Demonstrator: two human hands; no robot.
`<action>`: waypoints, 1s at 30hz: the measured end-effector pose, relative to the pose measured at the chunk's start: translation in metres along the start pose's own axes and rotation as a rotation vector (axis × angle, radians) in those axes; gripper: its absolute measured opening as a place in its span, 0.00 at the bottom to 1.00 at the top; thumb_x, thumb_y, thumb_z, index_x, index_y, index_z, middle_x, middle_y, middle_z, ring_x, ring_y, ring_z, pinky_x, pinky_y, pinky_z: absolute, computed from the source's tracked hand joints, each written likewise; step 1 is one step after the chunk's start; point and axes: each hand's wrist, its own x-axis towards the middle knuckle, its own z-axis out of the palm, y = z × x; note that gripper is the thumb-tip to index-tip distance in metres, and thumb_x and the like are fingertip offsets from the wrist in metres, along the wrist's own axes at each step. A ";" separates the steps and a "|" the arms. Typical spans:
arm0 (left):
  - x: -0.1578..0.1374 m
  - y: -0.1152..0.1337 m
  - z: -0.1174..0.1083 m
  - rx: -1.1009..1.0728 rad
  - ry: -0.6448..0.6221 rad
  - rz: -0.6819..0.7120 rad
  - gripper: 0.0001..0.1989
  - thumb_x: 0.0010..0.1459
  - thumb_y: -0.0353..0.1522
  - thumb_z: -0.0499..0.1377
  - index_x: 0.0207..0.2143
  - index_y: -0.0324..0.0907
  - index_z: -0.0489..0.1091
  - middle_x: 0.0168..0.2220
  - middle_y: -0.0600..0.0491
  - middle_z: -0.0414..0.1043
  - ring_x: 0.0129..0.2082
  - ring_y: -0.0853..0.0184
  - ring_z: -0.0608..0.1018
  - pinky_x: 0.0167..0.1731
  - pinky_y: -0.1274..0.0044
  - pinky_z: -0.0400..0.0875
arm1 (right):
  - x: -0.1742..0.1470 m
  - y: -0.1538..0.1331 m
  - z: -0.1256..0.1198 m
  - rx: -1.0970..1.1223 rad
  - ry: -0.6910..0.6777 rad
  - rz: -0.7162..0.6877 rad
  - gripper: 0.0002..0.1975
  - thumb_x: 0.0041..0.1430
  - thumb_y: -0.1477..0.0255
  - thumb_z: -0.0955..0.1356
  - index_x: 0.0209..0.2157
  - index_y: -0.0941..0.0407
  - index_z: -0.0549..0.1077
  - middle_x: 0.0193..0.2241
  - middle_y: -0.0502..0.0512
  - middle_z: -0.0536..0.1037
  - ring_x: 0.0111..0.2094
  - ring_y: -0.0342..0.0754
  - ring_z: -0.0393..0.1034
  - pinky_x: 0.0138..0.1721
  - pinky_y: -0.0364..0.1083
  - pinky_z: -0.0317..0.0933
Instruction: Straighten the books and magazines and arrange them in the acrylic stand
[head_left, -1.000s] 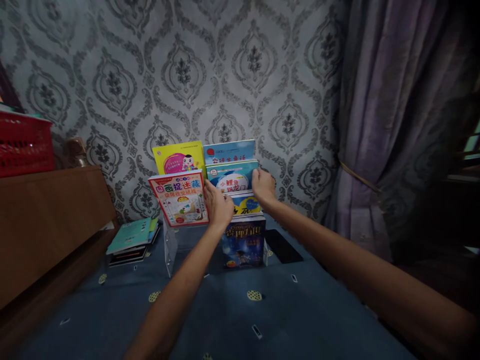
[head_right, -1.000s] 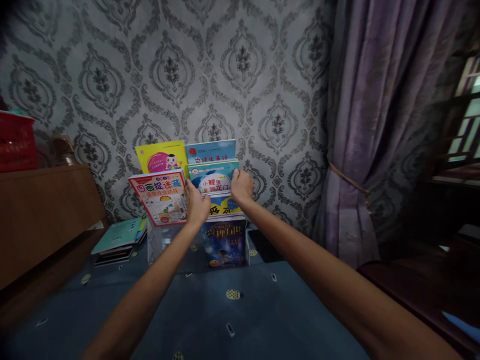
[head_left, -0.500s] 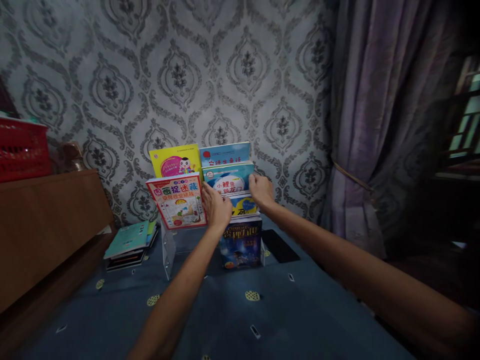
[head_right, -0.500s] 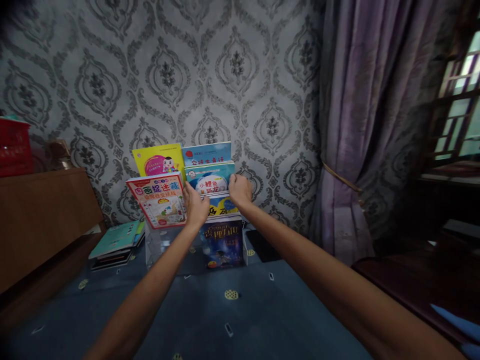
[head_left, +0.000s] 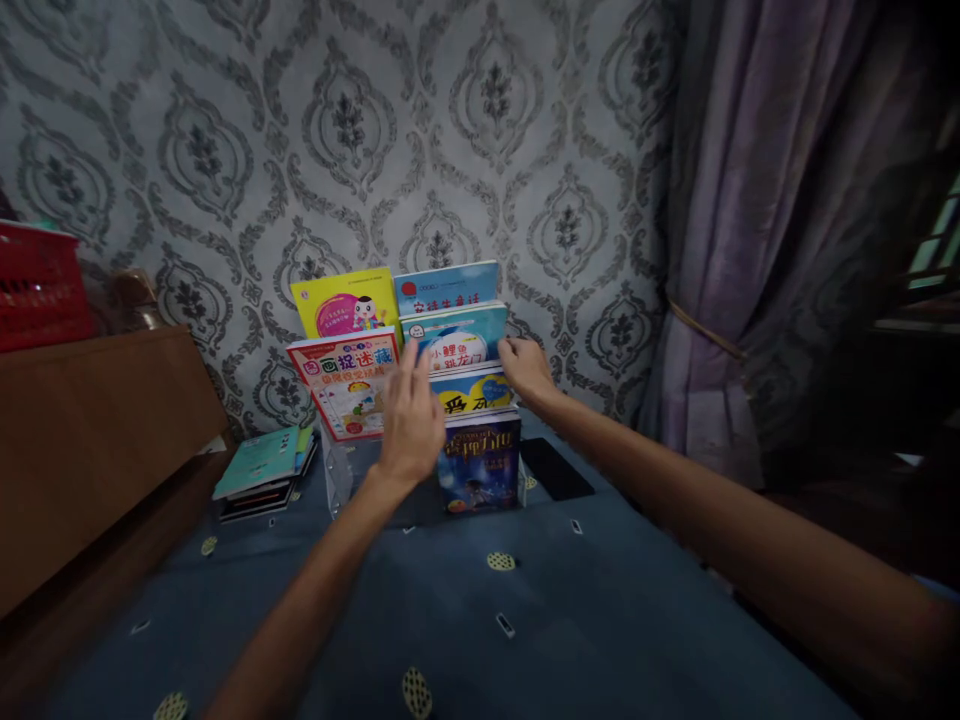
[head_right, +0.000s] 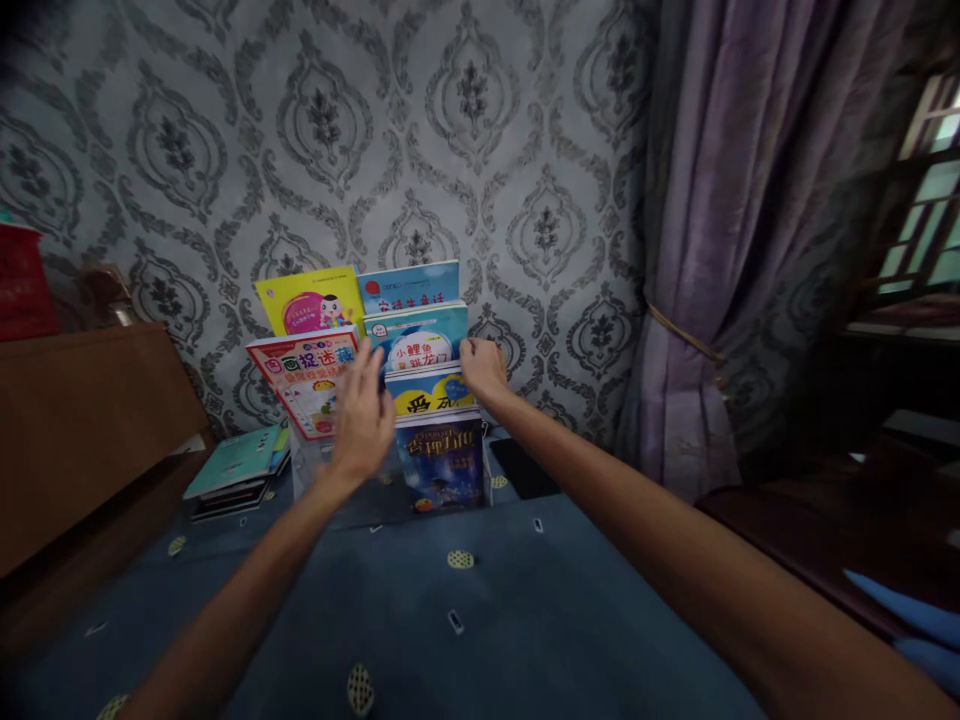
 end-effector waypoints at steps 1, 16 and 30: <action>0.006 -0.009 -0.014 0.069 0.031 0.021 0.30 0.61 0.24 0.48 0.66 0.40 0.55 0.70 0.43 0.54 0.71 0.59 0.55 0.70 0.62 0.48 | 0.000 0.002 0.001 0.007 -0.002 0.002 0.20 0.63 0.69 0.58 0.36 0.59 0.81 0.35 0.63 0.83 0.39 0.55 0.75 0.38 0.46 0.61; 0.087 -0.108 -0.048 0.578 -0.231 0.033 0.24 0.62 0.30 0.47 0.59 0.34 0.65 0.54 0.36 0.69 0.57 0.47 0.68 0.58 0.59 0.59 | -0.022 0.022 0.001 0.170 0.111 -0.113 0.22 0.63 0.65 0.60 0.50 0.60 0.77 0.47 0.66 0.81 0.50 0.60 0.73 0.52 0.56 0.64; 0.102 -0.129 -0.036 0.555 -0.256 0.013 0.20 0.64 0.32 0.47 0.54 0.33 0.66 0.55 0.36 0.68 0.59 0.48 0.66 0.60 0.58 0.57 | -0.105 -0.012 -0.005 0.335 0.193 -0.702 0.16 0.68 0.72 0.59 0.52 0.51 0.73 0.50 0.59 0.78 0.53 0.56 0.72 0.56 0.60 0.65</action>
